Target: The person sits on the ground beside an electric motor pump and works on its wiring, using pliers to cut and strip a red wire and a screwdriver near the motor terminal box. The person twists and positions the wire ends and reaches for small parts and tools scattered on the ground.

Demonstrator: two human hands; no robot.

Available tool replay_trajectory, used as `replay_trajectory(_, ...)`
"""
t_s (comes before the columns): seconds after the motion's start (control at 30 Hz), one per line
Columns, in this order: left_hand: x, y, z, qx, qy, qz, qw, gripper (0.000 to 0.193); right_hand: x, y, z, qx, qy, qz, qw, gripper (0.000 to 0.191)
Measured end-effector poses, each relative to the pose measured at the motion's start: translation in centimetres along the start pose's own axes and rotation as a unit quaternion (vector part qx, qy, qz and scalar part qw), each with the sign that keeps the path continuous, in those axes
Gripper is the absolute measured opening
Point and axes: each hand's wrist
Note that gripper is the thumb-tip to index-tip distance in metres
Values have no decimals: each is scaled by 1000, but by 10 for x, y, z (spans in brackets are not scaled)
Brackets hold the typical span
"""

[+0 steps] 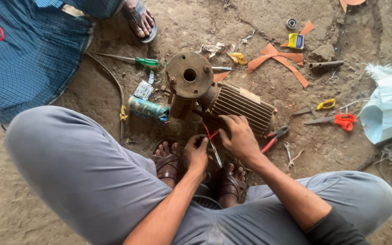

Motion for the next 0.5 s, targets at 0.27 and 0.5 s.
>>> replay_trajectory(0.27, 5, 14, -13, 131, 152, 24, 979, 38, 19, 1, -8, 59, -23, -52, 997, 40)
replay_trajectory(0.5, 2, 20, -14, 96, 156, 23, 983, 33, 14, -15, 3, 145, 209, -50, 966, 30)
Point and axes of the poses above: each hand's wrist, its own y-axis towards the middle knuckle, its own x-axis out of the palm, z = x × y, and after that the axes turned 15 degrees about -y, right-handed
